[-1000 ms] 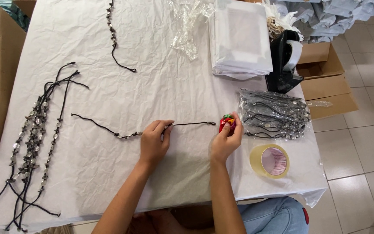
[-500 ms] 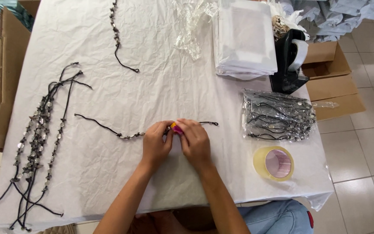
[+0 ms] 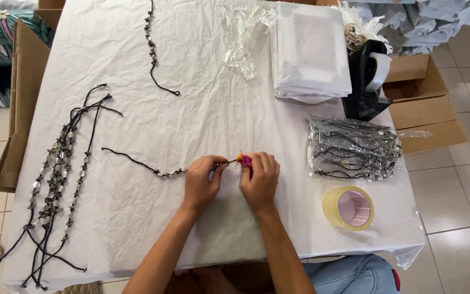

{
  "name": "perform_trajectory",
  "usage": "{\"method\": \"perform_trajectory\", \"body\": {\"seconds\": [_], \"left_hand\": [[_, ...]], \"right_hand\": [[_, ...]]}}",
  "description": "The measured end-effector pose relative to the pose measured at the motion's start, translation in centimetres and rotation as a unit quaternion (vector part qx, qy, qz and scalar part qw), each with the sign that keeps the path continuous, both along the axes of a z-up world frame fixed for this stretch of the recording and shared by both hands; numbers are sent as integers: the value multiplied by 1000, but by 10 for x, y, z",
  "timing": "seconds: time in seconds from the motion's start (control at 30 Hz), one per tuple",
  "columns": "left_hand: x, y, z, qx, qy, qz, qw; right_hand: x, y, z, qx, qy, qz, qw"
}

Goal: Finishing beaded necklaces by inspecting them and using a lighter to singe the cord ends

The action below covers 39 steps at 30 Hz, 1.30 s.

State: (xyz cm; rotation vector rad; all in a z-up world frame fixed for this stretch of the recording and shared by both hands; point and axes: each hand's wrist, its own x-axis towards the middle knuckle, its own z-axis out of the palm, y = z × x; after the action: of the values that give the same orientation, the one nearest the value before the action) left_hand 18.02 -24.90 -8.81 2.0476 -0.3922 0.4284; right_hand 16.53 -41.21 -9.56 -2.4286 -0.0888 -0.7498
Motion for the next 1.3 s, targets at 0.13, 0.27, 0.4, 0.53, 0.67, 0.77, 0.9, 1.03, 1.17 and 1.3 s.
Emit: {"method": "perform_trajectory", "body": {"seconds": [0.13,0.27,0.4,0.53,0.67,0.77,0.9,1.03,1.17,1.3], "left_hand": [[-2,2,4,-10,0,-5,1000],[-2,0,6,-9,-6,0,1000],[-3,2,6,1,-7,-36,999],[0,2,11,22,10,-47,999],[0,2,5,23,11,-42,999],[-3,1,2,25,30,-40,998],[0,0,5,59,26,-44,997],[-1,-1,1,66,22,-33,997],[-1,-2,5,72,3,-32,997],[0,0,11,77,-1,-36,996]], "right_hand": [[0,-15,-1,6,-13,-92,996],[-2,-28,-8,19,-9,-163,986],[-2,-29,-9,95,1,-155,983],[1,-32,-7,137,4,-148,979],[1,-33,-12,138,8,-156,978],[-1,-32,-12,139,15,-152,978],[1,-32,-10,141,26,-155,977],[-1,-31,-14,138,35,-156,978],[-1,-31,-8,132,31,-158,978],[1,-27,-5,125,36,-169,977]]}}
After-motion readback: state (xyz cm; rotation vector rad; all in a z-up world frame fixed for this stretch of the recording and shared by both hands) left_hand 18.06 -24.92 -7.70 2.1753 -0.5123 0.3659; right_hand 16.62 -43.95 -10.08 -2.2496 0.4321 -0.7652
